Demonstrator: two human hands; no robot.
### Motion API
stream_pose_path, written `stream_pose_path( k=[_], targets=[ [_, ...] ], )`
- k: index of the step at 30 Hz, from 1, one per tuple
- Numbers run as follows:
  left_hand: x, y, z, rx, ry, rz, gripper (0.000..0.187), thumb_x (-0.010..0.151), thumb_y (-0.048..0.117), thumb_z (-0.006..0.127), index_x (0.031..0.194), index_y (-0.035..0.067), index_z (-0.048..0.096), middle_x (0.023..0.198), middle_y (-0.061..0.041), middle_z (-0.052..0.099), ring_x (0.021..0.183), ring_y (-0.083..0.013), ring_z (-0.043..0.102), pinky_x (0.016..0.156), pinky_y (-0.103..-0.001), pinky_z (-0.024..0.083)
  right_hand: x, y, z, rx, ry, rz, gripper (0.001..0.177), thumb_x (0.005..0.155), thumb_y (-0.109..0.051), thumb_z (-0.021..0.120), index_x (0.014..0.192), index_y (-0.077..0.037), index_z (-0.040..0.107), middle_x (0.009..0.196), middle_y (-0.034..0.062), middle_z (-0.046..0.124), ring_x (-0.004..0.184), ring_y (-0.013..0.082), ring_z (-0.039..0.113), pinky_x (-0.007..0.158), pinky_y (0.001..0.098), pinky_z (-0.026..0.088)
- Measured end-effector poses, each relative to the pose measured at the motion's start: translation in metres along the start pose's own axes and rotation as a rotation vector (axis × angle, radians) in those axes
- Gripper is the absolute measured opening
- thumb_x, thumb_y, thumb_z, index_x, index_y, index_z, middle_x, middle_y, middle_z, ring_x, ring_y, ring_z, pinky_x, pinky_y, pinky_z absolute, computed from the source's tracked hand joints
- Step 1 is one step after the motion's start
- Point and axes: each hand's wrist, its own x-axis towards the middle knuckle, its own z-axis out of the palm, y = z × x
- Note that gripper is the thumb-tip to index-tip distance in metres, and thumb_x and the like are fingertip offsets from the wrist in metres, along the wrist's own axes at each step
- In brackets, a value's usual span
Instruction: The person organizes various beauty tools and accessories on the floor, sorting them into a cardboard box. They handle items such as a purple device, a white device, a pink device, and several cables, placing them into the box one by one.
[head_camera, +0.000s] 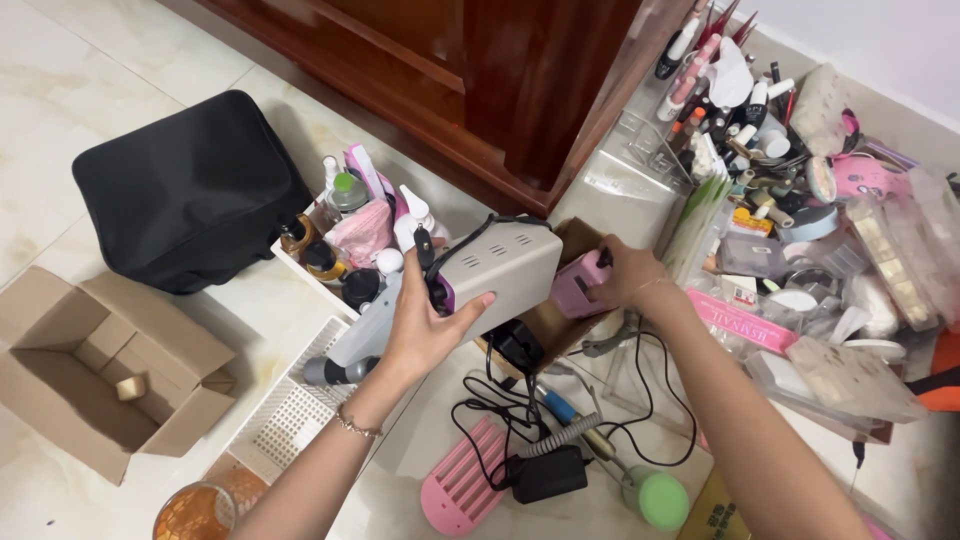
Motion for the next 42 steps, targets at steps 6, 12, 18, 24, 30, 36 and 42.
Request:
stream_pose_path(
  k=[6, 12, 18, 24, 30, 36, 42],
  targets=[
    [0.000, -0.005, 0.004, -0.017, 0.028, 0.026, 0.087, 0.080, 0.025, 0.095, 0.149, 0.012, 0.044, 0.148, -0.027, 0.057, 0.148, -0.0463, 0.050, 0.125, -0.059, 0.038, -0.023, -0.011, 0.013, -0.041, 0.034, 0.042, 0.082, 0.083, -0.043, 0.089, 0.153, -0.028, 0.049, 0.137, 0.0244, 0.072, 0.123, 0.0466, 0.073, 0.104, 0.0495, 0.062],
    [-0.001, -0.004, 0.007, -0.023, 0.017, 0.057, 0.085, 0.079, 0.024, 0.097, 0.147, 0.012, 0.046, 0.144, -0.026, 0.059, 0.147, -0.0456, 0.052, 0.124, -0.058, 0.039, -0.022, -0.007, -0.008, 0.100, 0.031, 0.017, 0.083, 0.078, -0.036, 0.090, 0.152, -0.020, 0.056, 0.136, 0.0254, 0.074, 0.123, 0.0453, 0.074, 0.103, 0.0533, 0.061],
    [-0.003, -0.002, 0.009, -0.039, -0.001, 0.075, 0.085, 0.080, 0.023, 0.097, 0.146, 0.010, 0.046, 0.142, -0.025, 0.060, 0.146, -0.0452, 0.053, 0.125, -0.059, 0.038, 0.012, 0.018, -0.002, 0.071, -0.129, 0.022, 0.114, 0.060, -0.068, 0.095, 0.156, -0.018, 0.057, 0.148, 0.0179, 0.071, 0.138, 0.0390, 0.066, 0.117, 0.0477, 0.053],
    [-0.006, -0.004, 0.008, -0.042, 0.007, 0.097, 0.085, 0.079, 0.024, 0.097, 0.146, 0.010, 0.046, 0.143, -0.023, 0.059, 0.146, -0.0420, 0.053, 0.125, -0.057, 0.038, 0.022, 0.034, 0.015, 0.117, -0.058, 0.015, 0.098, 0.056, -0.059, 0.095, 0.143, -0.022, 0.067, 0.136, 0.0131, 0.076, 0.130, 0.0338, 0.071, 0.109, 0.0424, 0.057],
    [-0.007, -0.003, 0.005, -0.051, 0.015, 0.063, 0.086, 0.078, 0.025, 0.097, 0.146, 0.011, 0.046, 0.144, -0.024, 0.061, 0.146, -0.0431, 0.053, 0.125, -0.056, 0.038, 0.016, 0.033, 0.028, 0.247, 0.101, -0.056, 0.086, 0.061, -0.051, 0.098, 0.135, -0.021, 0.065, 0.130, 0.0110, 0.078, 0.125, 0.0362, 0.072, 0.106, 0.0467, 0.060],
    [-0.009, 0.000, -0.002, -0.034, 0.000, 0.047, 0.087, 0.079, 0.024, 0.096, 0.148, 0.013, 0.044, 0.147, -0.022, 0.060, 0.147, -0.0406, 0.052, 0.125, -0.057, 0.038, -0.025, 0.054, 0.003, 0.464, 0.179, -0.185, 0.067, 0.069, -0.036, 0.095, 0.126, -0.010, 0.071, 0.122, 0.0283, 0.076, 0.121, 0.0511, 0.070, 0.105, 0.0554, 0.057],
    [-0.015, 0.003, -0.011, -0.080, 0.026, 0.054, 0.086, 0.079, 0.022, 0.096, 0.147, 0.012, 0.044, 0.152, -0.020, 0.055, 0.149, -0.0347, 0.048, 0.127, -0.054, 0.034, -0.130, 0.092, -0.055, 0.928, 0.209, -0.260, 0.045, 0.073, 0.007, 0.091, 0.110, 0.000, 0.066, 0.097, 0.0134, 0.056, 0.088, 0.0299, 0.062, 0.082, 0.0420, 0.059]
  ],
)
